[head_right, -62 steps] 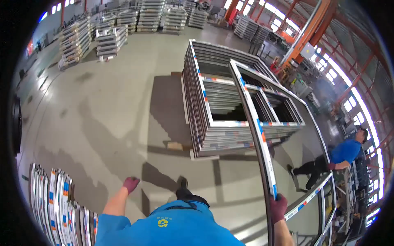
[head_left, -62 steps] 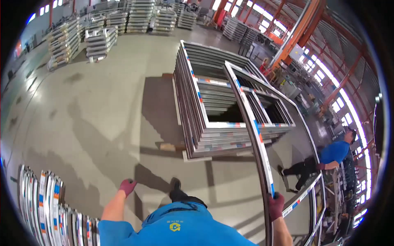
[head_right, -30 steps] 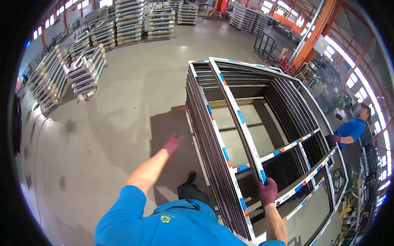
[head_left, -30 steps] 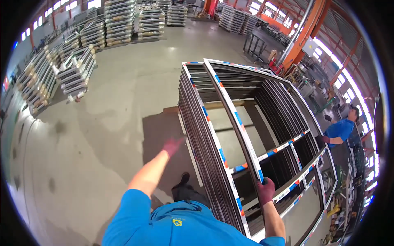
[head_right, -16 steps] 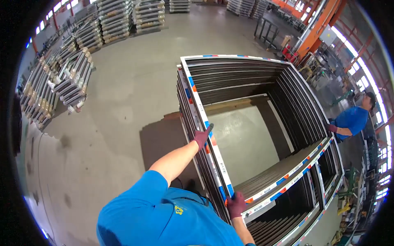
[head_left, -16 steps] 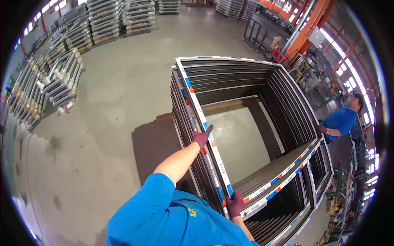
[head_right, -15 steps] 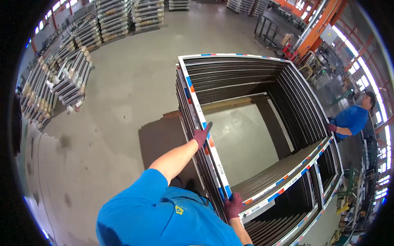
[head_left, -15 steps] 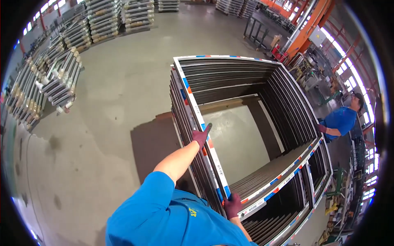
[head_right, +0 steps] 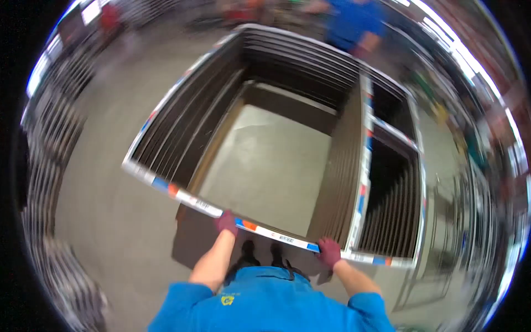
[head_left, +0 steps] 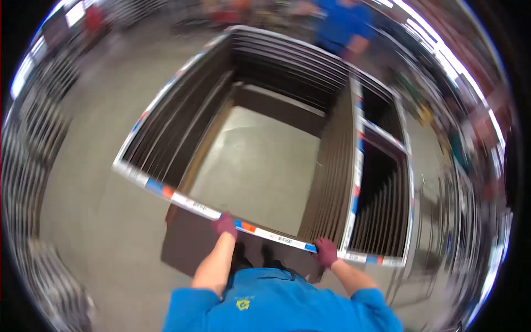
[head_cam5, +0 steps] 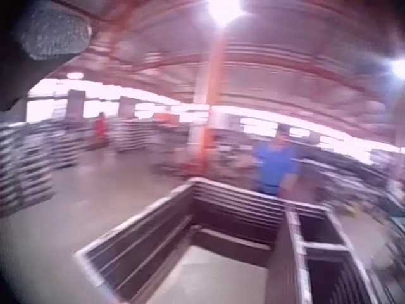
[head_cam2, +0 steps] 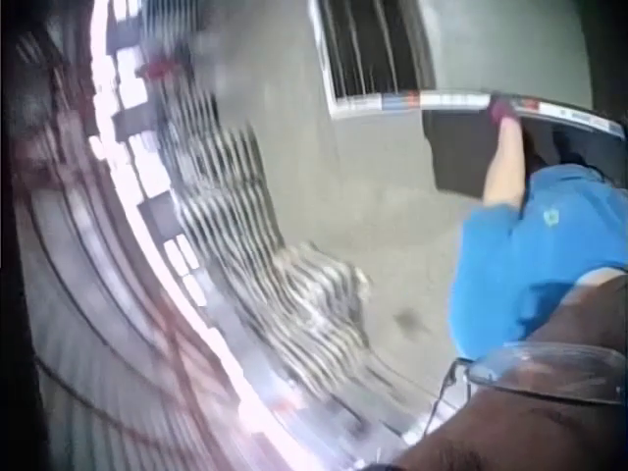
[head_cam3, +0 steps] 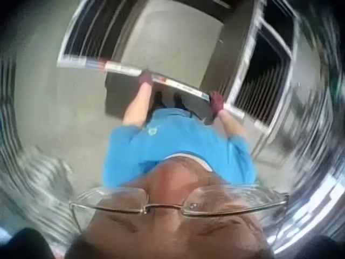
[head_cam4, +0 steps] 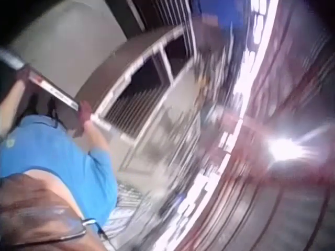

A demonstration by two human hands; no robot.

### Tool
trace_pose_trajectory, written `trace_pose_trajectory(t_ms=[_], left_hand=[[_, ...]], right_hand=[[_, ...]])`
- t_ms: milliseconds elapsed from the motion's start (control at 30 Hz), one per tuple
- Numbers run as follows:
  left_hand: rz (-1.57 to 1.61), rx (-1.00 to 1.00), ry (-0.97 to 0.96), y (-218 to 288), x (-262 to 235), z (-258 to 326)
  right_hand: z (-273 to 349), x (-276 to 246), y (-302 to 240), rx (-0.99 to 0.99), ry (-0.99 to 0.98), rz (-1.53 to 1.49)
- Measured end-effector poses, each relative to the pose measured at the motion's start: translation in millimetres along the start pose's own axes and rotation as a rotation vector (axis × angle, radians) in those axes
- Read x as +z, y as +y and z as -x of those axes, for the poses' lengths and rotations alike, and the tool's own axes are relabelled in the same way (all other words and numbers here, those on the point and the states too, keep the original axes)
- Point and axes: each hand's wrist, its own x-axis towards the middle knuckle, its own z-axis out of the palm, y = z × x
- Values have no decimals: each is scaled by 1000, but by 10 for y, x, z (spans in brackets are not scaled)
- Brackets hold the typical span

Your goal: Assembling large metal frames using a power drill and a hammer to secure components.

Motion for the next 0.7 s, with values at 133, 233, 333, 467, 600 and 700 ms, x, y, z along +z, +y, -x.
trace_pose_trajectory(t_ms=[133,233,333,467,600,700], left_hand=[[109,60,-111,357,-254,-62],[90,118,-151,902,-321,560],[-207,54,-162,1032,-383,514],[-520,244,-70,1082,-456,-83],[-313,103,-542,857,-412,-87],[-371,311,-829,658,-481,15]], right_hand=[[70,90,-234,29,131,31],[67,150,-368,210,102,-19],[262,155,-673,272,351,-94],[929,183,-1169,317,593,-251],[2439,1308,-1412,710,487,-533],[3862,2251,-1536,1078,214,-738]])
